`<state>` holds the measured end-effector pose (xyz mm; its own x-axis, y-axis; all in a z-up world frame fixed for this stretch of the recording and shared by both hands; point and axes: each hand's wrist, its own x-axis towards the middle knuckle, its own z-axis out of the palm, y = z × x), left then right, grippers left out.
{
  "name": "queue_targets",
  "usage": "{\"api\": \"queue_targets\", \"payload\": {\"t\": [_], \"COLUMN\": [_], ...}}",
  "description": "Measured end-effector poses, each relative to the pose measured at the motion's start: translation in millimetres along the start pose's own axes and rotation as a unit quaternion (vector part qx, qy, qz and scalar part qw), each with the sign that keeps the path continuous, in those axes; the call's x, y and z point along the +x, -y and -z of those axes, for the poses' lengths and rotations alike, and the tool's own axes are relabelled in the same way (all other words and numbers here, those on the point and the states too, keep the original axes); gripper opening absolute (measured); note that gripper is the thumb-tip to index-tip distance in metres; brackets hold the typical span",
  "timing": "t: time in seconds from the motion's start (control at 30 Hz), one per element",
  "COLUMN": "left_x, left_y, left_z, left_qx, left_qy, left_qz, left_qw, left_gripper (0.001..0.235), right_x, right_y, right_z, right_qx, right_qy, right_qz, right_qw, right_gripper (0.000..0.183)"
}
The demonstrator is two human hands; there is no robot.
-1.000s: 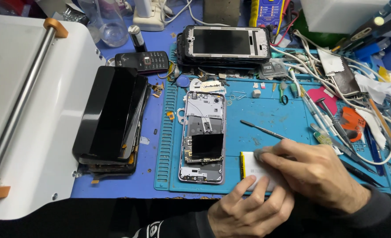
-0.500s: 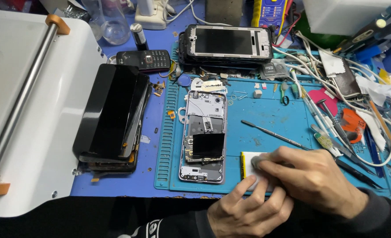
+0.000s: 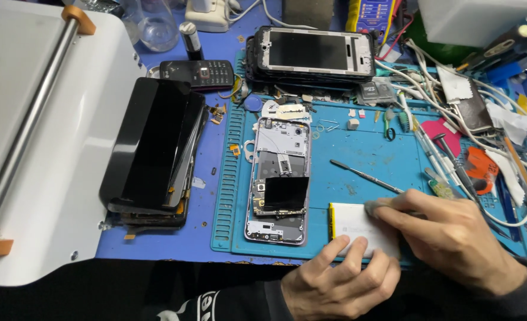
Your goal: Cleaning adhesive residue or dirt from a mobile phone battery using a cloth and solvent.
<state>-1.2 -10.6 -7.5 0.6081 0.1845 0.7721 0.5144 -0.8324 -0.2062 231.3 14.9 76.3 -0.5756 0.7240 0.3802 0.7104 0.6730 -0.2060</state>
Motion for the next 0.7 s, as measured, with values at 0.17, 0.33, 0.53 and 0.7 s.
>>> {"api": "queue_targets", "payload": {"t": [0.17,0.33,0.53,0.7], "left_x": [11,1,1,14], "left_y": [4,2,2,15], "left_z": [6,-1,-6,3], "left_qx": [0.009,0.006,0.008,0.042], "left_qy": [-0.004,-0.002,-0.004,-0.022], "left_qz": [-0.002,0.003,0.007,-0.014], "left_qw": [1.0,1.0,1.0,0.999], "left_gripper": [0.024,0.023,0.022,0.02], "right_x": [17,13,16,12], "right_y": [12,12,16,14], "right_z": [-3,0,2,-3], "right_qx": [0.036,0.021,0.017,-0.008], "right_qy": [0.023,0.017,0.015,0.046], "right_qz": [0.024,-0.003,0.001,0.023], "right_qw": [0.999,1.0,1.0,0.999], "right_gripper": [0.036,0.037,0.03,0.03]}}
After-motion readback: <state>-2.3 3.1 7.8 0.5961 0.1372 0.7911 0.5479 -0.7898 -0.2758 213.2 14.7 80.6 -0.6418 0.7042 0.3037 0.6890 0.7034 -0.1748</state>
